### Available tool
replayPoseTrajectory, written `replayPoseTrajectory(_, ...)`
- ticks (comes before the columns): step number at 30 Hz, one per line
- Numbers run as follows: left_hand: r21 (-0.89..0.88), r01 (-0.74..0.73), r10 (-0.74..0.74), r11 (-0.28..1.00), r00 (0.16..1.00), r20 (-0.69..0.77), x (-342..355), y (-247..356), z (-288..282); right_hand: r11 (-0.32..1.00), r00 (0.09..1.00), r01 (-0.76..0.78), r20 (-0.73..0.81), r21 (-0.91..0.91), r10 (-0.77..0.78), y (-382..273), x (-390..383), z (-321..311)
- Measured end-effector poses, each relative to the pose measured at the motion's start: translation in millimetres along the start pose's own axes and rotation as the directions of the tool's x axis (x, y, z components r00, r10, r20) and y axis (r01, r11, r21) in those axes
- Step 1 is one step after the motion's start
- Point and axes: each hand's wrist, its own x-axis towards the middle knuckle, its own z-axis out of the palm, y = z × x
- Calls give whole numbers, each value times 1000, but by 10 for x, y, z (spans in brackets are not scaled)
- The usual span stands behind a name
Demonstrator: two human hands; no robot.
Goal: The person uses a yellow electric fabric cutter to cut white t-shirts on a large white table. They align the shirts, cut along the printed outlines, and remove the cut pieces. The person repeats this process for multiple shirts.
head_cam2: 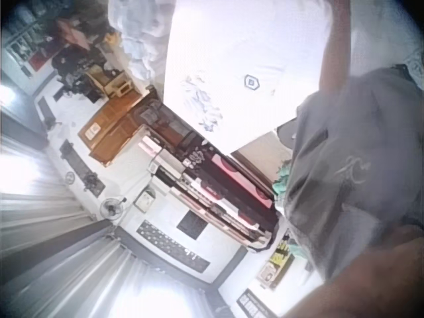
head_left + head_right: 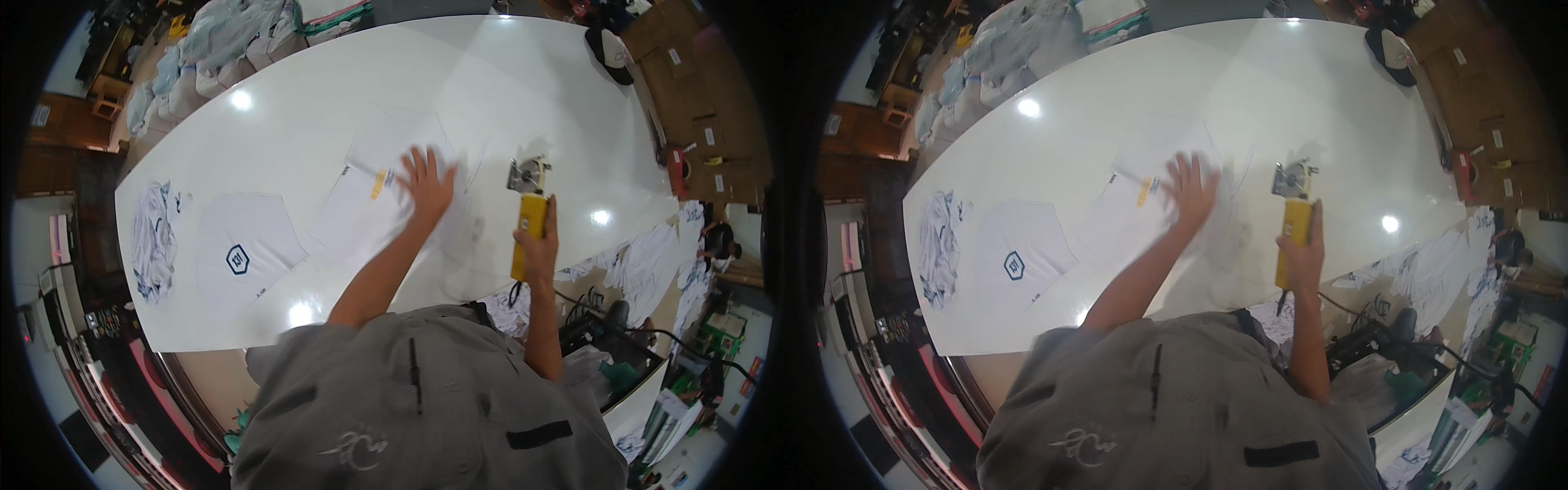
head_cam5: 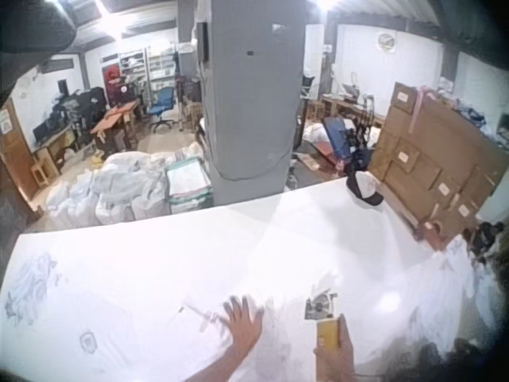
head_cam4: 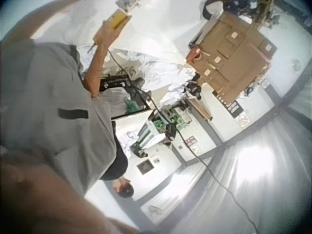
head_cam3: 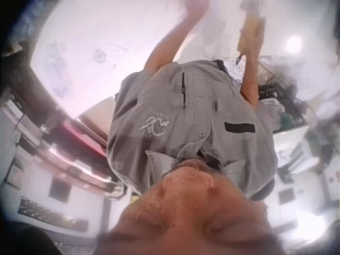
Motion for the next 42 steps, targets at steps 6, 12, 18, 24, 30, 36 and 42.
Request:
replayPoseTrajectory(6,-778,-428,-16,459,872,-489,1980,143,-1093,986,972,-168,-163,11,167,154,-750,-535)
replayPoseTrajectory(12,526,-751,654,399,635,411,1216,-520,-1027,954,944,-300,-148,-22,294,517,-1304,-551)
replayPoseTrajectory(18,425,-722,630,546,689,359,1049,-567,-739,977,972,-207,-128,-54,198,542,-1633,-63)
replayPoseTrajectory(24,404,-628,596,665,773,218,1808,-369,-871,967,959,-253,-141,-27,246,363,-1869,334)
replayPoseTrajectory(30,564,-597,597,570,773,215,968,-907,-961,966,980,-138,-170,-219,101,322,-2040,653)
replayPoseTrajectory(36,447,-366,301,816,930,211,-1224,-1522,-1449,893,994,-110,-67,-437,89,374,-2138,783)
replayPoseTrajectory(42,222,-510,453,831,853,261,-1747,-1508,-1387,790,989,-96,28,-606,142,463,-2478,626)
